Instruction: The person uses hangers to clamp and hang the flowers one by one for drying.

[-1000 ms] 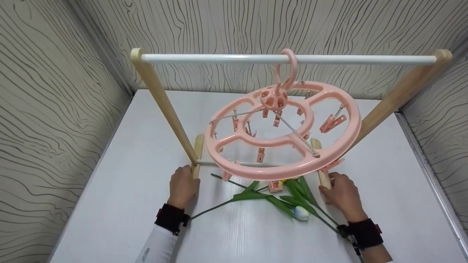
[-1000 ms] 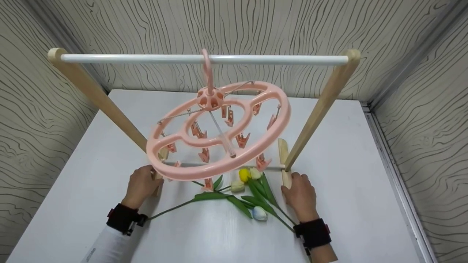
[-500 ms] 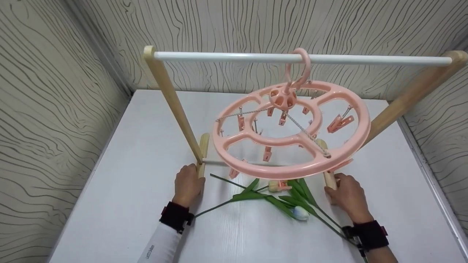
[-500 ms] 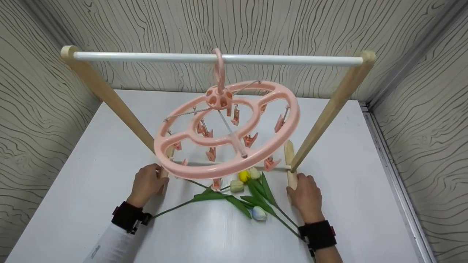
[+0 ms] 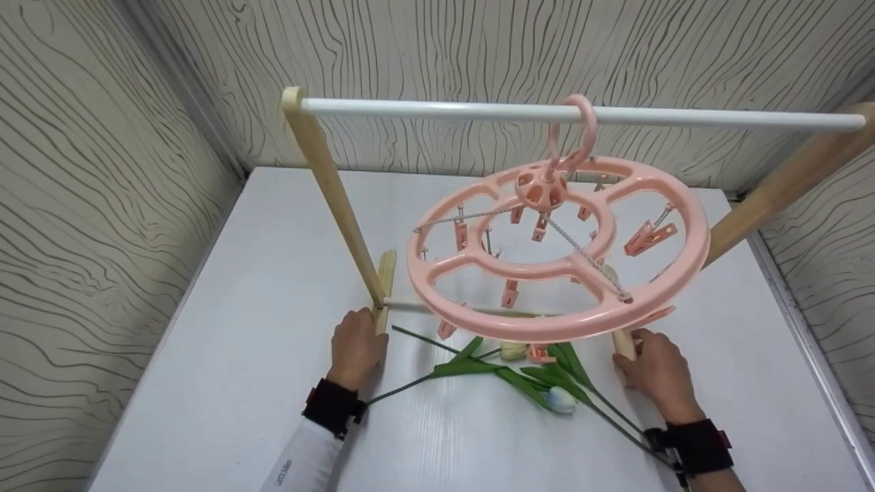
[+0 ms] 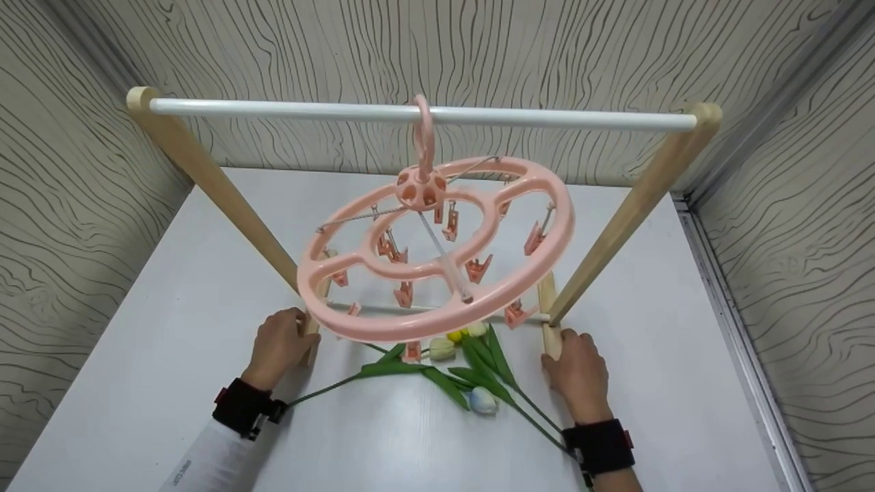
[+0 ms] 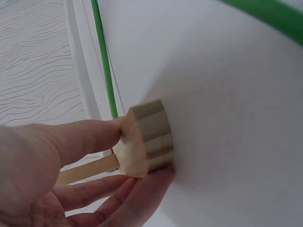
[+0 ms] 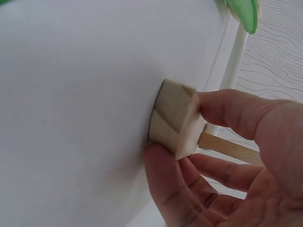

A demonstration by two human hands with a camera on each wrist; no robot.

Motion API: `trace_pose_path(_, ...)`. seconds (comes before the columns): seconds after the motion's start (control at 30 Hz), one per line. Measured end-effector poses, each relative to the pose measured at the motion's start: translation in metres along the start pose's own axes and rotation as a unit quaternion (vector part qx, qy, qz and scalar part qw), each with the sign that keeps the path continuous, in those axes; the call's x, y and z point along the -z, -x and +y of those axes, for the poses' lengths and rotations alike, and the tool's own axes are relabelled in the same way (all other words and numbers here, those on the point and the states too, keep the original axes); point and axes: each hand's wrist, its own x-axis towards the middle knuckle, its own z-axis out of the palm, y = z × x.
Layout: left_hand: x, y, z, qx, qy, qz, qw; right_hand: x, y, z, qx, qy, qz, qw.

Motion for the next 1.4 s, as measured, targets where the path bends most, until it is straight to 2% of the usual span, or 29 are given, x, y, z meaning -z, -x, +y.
trace_pose_path(0.37, 0.003, 0.005, 0.002, 0.004, 0.008, 0.003, 1.0000, 0.000, 0.008, -0.001, 0.000, 0.018, 0.014, 1.000)
trace_pose_path(0.57, 0.006, 0.020, 0.008, -0.006, 0.008, 0.016, 0.9998, 0.000, 0.020, -0.009, 0.039, 0.076, 0.074, 0.994)
trace_pose_path(0.67, 0.008, 0.029, 0.011, -0.036, 0.002, 0.033, 0.9988, -0.002, 0.027, -0.015, 0.087, 0.096, 0.119, 0.984)
trace_pose_path(0.8, 0.009, 0.041, 0.014, -0.110, -0.011, 0.044, 0.9929, -0.006, 0.035, -0.025, 0.143, 0.108, 0.166, 0.970)
trace_pose_path(0.9, 0.008, 0.051, 0.015, -0.165, -0.015, 0.037, 0.9855, -0.010, 0.041, -0.033, 0.154, 0.106, 0.171, 0.967)
trace_pose_path(1.0, 0.006, 0.061, 0.017, -0.194, -0.009, 0.024, 0.9807, -0.014, 0.045, -0.042, 0.152, 0.108, 0.158, 0.970)
trace_pose_path(1.1, 0.002, 0.068, 0.018, -0.212, -0.005, 0.017, 0.9771, -0.019, 0.050, -0.050, 0.145, 0.104, 0.139, 0.974)
trace_pose_path(1.2, -0.004, 0.073, 0.018, -0.222, -0.010, 0.015, 0.9749, -0.026, 0.054, -0.056, 0.150, 0.099, 0.134, 0.974)
trace_pose_path(1.3, -0.010, 0.075, 0.019, -0.216, -0.017, 0.009, 0.9762, -0.035, 0.058, -0.062, 0.179, 0.102, 0.153, 0.966)
trace_pose_path(1.4, -0.015, 0.076, 0.020, -0.197, -0.028, -0.009, 0.9800, -0.044, 0.061, -0.067, 0.210, 0.108, 0.173, 0.956)
